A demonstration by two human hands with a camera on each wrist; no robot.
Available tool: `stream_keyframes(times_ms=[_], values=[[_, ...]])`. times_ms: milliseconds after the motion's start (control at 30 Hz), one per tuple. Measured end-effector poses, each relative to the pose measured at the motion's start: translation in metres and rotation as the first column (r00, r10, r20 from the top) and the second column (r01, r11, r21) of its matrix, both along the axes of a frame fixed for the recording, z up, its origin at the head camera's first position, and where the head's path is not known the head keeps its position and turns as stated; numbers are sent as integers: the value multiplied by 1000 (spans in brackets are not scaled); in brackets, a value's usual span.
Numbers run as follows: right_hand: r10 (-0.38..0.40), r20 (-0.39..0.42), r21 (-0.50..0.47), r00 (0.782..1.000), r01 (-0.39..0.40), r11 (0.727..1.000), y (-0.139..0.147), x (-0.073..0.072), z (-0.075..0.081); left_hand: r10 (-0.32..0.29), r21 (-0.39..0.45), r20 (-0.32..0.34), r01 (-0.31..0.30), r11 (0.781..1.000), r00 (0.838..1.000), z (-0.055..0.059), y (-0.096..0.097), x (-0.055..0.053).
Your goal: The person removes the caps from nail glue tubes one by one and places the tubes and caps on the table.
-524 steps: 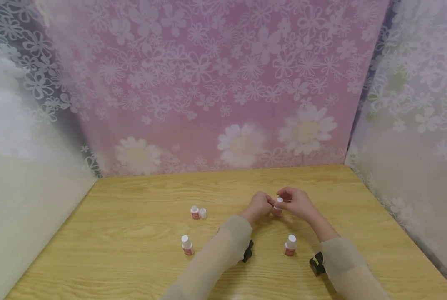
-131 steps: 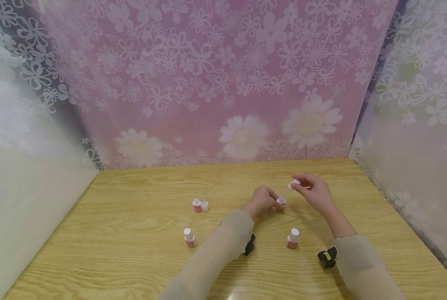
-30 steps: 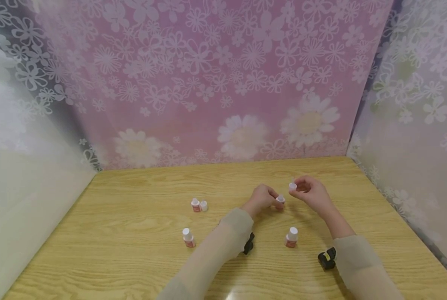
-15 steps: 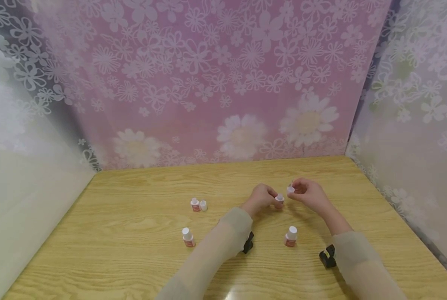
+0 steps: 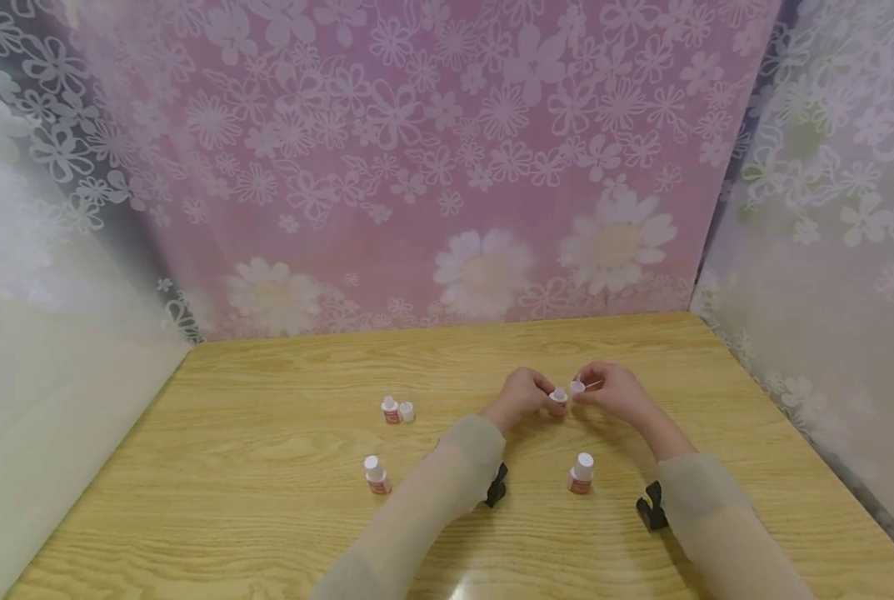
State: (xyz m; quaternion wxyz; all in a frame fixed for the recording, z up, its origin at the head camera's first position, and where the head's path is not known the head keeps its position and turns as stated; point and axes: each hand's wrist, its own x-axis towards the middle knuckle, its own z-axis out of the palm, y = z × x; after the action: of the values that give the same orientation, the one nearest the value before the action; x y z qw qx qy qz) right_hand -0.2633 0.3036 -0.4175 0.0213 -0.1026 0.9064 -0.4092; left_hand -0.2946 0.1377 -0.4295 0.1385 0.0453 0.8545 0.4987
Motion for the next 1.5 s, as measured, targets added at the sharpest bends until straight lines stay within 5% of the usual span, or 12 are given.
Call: stream_keyframes(times_ms=[567, 1500], values=[[11, 45, 115, 999, -16, 993, -2, -9, -6, 17, -19, -27, -18, 1000, 999, 1, 0, 0], [57, 35, 125, 998, -60, 990, -5, -10, -7, 5, -4, -31, -5, 1000, 1000, -4, 3, -3]])
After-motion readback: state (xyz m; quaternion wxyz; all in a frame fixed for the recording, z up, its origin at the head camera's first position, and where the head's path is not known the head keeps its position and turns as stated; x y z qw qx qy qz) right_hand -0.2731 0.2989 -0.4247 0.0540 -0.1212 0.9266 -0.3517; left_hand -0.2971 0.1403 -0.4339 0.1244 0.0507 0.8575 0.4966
